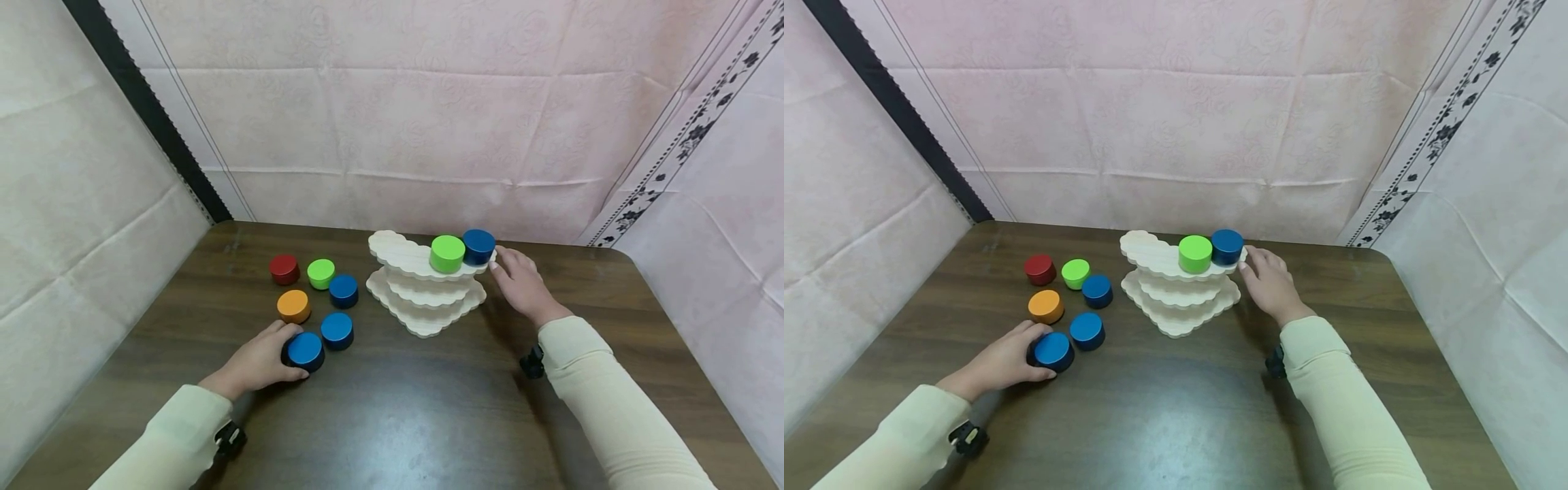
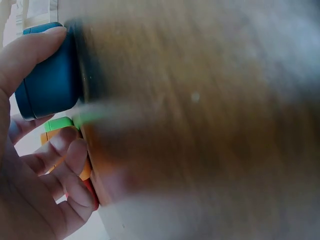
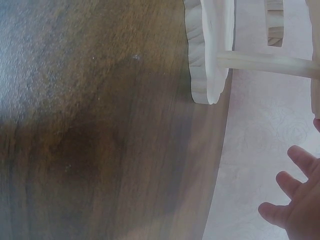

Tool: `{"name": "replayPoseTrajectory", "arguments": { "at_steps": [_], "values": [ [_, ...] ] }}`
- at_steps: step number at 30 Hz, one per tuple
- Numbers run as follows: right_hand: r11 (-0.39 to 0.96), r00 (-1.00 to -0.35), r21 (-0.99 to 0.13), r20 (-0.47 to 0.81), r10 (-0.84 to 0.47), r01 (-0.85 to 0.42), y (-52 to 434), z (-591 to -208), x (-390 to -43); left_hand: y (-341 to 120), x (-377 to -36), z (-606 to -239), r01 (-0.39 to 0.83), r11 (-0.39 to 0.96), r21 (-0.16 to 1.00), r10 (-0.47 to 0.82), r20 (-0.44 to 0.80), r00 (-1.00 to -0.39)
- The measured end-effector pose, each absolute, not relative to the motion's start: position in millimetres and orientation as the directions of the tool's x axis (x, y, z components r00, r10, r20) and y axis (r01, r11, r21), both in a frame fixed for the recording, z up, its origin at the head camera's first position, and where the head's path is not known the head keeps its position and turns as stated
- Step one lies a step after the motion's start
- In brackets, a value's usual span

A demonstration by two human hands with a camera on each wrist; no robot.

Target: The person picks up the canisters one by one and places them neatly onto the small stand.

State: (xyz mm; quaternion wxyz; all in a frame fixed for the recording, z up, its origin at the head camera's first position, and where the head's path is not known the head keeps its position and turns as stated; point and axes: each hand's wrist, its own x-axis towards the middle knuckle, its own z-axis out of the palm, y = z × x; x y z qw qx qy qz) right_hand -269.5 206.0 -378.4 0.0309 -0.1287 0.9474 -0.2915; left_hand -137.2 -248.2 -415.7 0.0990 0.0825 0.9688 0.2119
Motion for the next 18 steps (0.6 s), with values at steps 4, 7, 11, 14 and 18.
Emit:
{"name": "replayPoseTrajectory", "arguments": {
  "at_steps": [4, 7, 11, 14, 18],
  "values": [
    [0.795, -0.966, -0.565, 0.013, -0.258, -0.221, 205.7, -378.4, -269.8, -247.5, -137.1, -415.5, 0.130, 0.889, 0.439, 0.215, -0.148, -0.965],
    [0.795, -0.966, -0.565, 0.015, -0.258, -0.221, 205.8, -378.3, -269.9, -247.2, -136.8, -414.8, 0.139, 0.884, 0.446, 0.222, -0.141, -0.965],
    [0.797, -0.966, -0.562, 0.017, -0.257, -0.222, 205.7, -378.3, -269.9, -246.6, -136.1, -414.6, 0.148, 0.884, 0.443, 0.226, -0.129, -0.965],
    [0.801, -0.967, -0.556, 0.018, -0.256, -0.223, 205.3, -378.4, -269.9, -245.7, -135.6, -414.5, 0.162, 0.885, 0.437, 0.231, -0.110, -0.967],
    [0.803, -0.967, -0.553, 0.020, -0.255, -0.223, 204.9, -378.4, -269.9, -243.6, -135.1, -412.5, 0.173, 0.888, 0.426, 0.227, -0.080, -0.971]
  ]
}}
